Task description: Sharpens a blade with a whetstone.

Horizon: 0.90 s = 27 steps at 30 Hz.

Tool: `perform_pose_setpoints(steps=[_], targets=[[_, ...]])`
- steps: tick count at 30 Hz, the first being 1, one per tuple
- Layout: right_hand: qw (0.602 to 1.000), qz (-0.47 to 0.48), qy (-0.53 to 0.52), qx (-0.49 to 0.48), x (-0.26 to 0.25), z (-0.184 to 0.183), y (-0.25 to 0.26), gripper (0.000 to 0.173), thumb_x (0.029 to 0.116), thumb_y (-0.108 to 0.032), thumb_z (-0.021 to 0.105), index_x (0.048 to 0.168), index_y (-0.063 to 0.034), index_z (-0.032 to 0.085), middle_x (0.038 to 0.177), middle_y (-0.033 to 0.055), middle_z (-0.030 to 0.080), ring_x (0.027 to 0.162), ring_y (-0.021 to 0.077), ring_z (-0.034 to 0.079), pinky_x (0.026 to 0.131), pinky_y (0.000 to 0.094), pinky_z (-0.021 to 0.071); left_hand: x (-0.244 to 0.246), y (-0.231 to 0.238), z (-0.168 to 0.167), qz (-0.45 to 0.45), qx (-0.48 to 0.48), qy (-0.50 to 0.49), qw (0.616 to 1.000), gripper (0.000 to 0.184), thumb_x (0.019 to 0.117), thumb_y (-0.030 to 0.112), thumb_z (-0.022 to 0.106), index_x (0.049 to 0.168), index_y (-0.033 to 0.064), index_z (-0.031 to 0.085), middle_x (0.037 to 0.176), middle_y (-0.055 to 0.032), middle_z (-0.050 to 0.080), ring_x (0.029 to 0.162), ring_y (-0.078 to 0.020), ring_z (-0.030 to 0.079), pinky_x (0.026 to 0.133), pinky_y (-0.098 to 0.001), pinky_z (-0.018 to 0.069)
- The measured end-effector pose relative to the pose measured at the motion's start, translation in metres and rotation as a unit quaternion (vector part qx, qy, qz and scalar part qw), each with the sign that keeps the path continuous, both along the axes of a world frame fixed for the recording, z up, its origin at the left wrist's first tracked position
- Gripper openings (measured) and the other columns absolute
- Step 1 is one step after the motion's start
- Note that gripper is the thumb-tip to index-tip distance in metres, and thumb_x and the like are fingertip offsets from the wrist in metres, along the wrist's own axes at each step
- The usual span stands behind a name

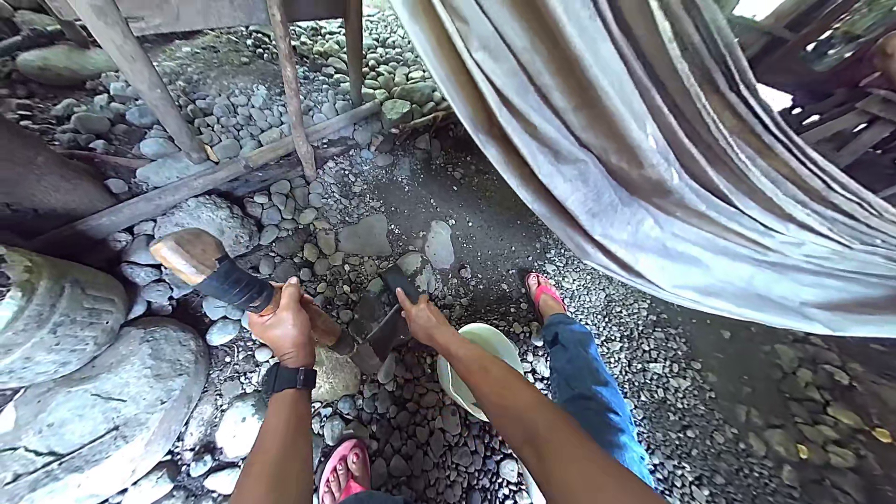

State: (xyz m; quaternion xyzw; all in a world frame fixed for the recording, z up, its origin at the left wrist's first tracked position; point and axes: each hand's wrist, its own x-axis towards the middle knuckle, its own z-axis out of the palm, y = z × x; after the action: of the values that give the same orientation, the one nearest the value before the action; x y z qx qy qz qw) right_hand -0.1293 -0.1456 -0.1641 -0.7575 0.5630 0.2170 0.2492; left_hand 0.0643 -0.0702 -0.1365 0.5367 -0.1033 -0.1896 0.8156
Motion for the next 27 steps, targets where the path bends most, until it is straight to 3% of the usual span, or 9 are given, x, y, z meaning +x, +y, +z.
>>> perform_pose_setpoints(steps=[3,5,10,13,15,21,24,27], targets=[[1.0,-0.003,0.002,-0.001,-0.002,0.001,-0.013,0.068,0.1128,-0.027,0.038,0.167,-0.0148,-0.002,0.157,0.0339,0.034,0.131,0.0477,0.054,0.107,0.0537,0.0475,-0.004,-0.004,-0.001,-0.002,0.004,0.006,1.0,0.012,0.0938,-0.007,0.061,0.096,0.0026,0.053,0.06,0.0028,0.06,0.048,-0.0068,0.062,0.05,-0.0228,0.0577],[1.0,-0.012,0.004,0.005,-0.002,-0.004,-0.015,0.064,0.1129,-0.028,0.038,0.167,-0.0119,0.006,0.158,0.0339,0.032,0.134,0.0481,0.051,0.109,0.0543,0.046,-0.009,-0.005,-0.005,-0.018,0.007,-0.008,1.0,0.011,0.0928,-0.006,0.063,0.098,0.0013,0.056,0.063,0.0036,0.062,0.051,-0.0052,0.063,0.053,-0.0213,0.0576],[0.999,-0.042,-0.015,0.02,0.0,-0.022,0.015,0.063,0.1135,-0.03,0.034,0.167,-0.0134,0.005,0.156,0.0363,0.032,0.132,0.0496,0.053,0.108,0.0544,0.0473,-0.011,0.004,-0.012,-0.065,-0.019,0.036,0.997,0.012,0.0959,-0.007,0.058,0.103,0.0011,0.054,0.076,-0.0017,0.07,0.068,-0.013,0.072,0.065,-0.031,0.0646],[0.998,0.015,-0.047,0.039,-0.01,-0.022,0.075,0.064,0.1129,-0.028,0.036,0.167,-0.0105,0.007,0.153,0.04,0.034,0.129,0.0531,0.054,0.105,0.0575,0.0486,-0.009,0.006,-0.015,-0.037,-0.017,0.009,0.999,0.01,0.0954,-0.006,0.06,0.098,0.0016,0.054,0.061,0.0017,0.065,0.052,-0.0091,0.066,0.054,-0.0263,0.0606],[0.997,0.045,-0.037,0.05,-0.018,-0.022,0.084,0.064,0.1131,-0.029,0.036,0.167,-0.012,0.006,0.153,0.0395,0.034,0.128,0.0538,0.054,0.104,0.0585,0.0482,-0.011,0.007,-0.015,-0.034,-0.016,-0.009,0.999,0.011,0.0942,-0.007,0.061,0.096,0.0024,0.055,0.059,0.0038,0.063,0.048,-0.0066,0.063,0.051,-0.0234,0.0586],[0.997,-0.072,-0.011,0.018,0.006,-0.014,0.014,0.063,0.1139,-0.029,0.032,0.166,-0.0107,0.002,0.153,0.0349,0.038,0.13,0.0459,0.056,0.108,0.0504,0.0476,-0.027,0.015,-0.001,-0.079,-0.04,-0.062,0.994,0.016,0.0871,-0.007,0.063,0.095,0.0044,0.055,0.063,0.0074,0.065,0.053,-0.0043,0.064,0.055,-0.0217,0.0591],[0.998,-0.051,-0.018,0.024,-0.002,-0.014,0.031,0.063,0.1138,-0.029,0.033,0.166,-0.0111,0.003,0.153,0.0365,0.037,0.129,0.0479,0.056,0.107,0.052,0.0476,-0.034,0.014,0.001,-0.07,-0.039,-0.077,0.994,0.015,0.0864,-0.006,0.064,0.095,0.0032,0.056,0.063,0.0077,0.065,0.054,-0.0031,0.065,0.055,-0.0204,0.0586],[0.997,0.017,-0.046,0.061,-0.014,-0.016,0.087,0.064,0.1133,-0.028,0.035,0.166,-0.01,0.005,0.151,0.0397,0.036,0.122,0.0515,0.059,0.102,0.0565,0.0505,-0.034,0.015,0.001,-0.057,-0.016,-0.079,0.995,0.015,0.0869,-0.006,0.065,0.096,0.0025,0.056,0.065,0.0081,0.065,0.054,-0.0017,0.065,0.055,-0.0194,0.0588]])
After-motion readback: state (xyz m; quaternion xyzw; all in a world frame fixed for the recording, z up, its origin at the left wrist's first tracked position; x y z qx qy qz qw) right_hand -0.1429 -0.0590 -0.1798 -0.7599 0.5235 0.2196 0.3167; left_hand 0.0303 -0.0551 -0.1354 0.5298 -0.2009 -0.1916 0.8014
